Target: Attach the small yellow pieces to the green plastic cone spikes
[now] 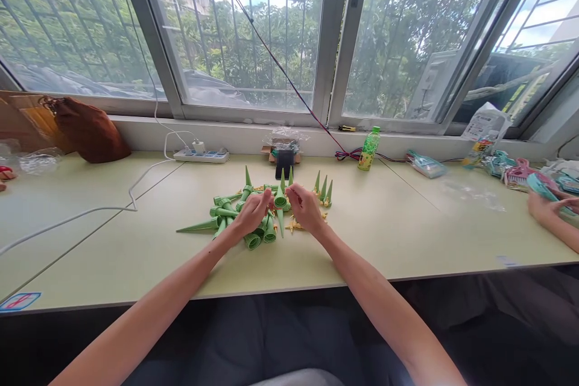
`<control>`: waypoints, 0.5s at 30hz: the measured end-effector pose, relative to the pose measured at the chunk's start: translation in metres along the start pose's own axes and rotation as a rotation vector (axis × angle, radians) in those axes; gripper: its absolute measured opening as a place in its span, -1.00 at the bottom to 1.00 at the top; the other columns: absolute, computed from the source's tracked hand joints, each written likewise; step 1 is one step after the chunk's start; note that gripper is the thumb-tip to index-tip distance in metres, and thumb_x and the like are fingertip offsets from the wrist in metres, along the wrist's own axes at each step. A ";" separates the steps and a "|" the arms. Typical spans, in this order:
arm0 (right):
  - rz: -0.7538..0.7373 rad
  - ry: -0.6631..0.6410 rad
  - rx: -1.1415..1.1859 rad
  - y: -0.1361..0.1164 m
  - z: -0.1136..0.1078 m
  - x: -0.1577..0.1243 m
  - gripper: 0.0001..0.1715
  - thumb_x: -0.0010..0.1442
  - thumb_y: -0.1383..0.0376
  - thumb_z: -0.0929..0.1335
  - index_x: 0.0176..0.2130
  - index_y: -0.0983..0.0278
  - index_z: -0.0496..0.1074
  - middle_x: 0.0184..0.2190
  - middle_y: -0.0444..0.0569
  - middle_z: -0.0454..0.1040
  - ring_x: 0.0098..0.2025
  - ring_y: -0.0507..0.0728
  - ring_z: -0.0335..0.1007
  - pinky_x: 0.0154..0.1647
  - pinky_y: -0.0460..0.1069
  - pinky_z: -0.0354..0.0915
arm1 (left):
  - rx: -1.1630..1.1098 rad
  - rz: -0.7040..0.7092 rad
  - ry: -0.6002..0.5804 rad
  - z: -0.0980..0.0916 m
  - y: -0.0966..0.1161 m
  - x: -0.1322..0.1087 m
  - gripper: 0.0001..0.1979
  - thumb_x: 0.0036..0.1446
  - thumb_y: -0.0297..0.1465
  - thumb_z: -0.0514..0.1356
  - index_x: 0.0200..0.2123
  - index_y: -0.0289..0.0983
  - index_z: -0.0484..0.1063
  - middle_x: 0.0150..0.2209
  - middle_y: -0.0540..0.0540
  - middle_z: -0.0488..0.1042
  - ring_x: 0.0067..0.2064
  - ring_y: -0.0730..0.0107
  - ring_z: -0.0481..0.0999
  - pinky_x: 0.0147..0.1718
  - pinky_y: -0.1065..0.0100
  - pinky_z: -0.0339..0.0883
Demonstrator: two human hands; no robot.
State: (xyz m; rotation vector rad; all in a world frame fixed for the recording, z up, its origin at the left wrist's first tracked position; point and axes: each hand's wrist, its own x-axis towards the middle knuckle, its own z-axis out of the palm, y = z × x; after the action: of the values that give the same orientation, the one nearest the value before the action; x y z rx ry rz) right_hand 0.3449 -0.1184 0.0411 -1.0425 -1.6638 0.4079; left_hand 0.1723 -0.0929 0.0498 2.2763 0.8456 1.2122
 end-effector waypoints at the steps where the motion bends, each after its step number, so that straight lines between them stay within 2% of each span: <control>1: -0.003 -0.020 -0.006 -0.001 0.000 0.000 -0.57 0.33 0.00 0.17 -0.37 0.24 0.30 -0.62 -0.20 0.14 -0.55 0.01 0.03 -0.51 -0.09 0.04 | 0.006 0.003 -0.006 0.000 0.001 0.000 -0.32 0.37 -0.06 -0.24 -0.70 -0.28 0.21 -0.66 -0.01 0.25 -0.57 0.47 0.24 -0.48 0.36 0.19; 5: 0.003 -0.046 0.004 -0.001 0.000 -0.001 -0.57 0.33 0.00 0.16 -0.36 0.23 0.30 -0.62 -0.21 0.13 -0.55 0.01 0.04 -0.50 -0.09 0.06 | 0.010 0.064 -0.026 0.000 0.002 -0.001 -0.37 0.37 -0.08 -0.18 -0.70 -0.28 0.06 -0.64 0.00 0.19 -0.57 0.50 0.15 -0.53 0.36 0.09; 15: -0.005 -0.042 0.040 0.001 0.000 0.001 -0.60 0.32 0.01 0.18 -0.40 0.23 0.22 -0.61 -0.22 0.13 -0.56 -0.01 0.00 -0.50 -0.09 0.05 | 0.052 0.104 -0.083 -0.002 -0.001 -0.002 -0.44 0.36 -0.13 -0.09 -0.64 -0.30 0.16 -0.55 0.00 0.21 -0.50 0.49 0.21 -0.47 0.37 0.12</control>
State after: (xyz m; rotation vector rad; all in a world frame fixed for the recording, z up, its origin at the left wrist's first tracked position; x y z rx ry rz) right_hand 0.3453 -0.1172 0.0404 -1.0064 -1.6879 0.4612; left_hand 0.1693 -0.0938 0.0491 2.4212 0.7458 1.1428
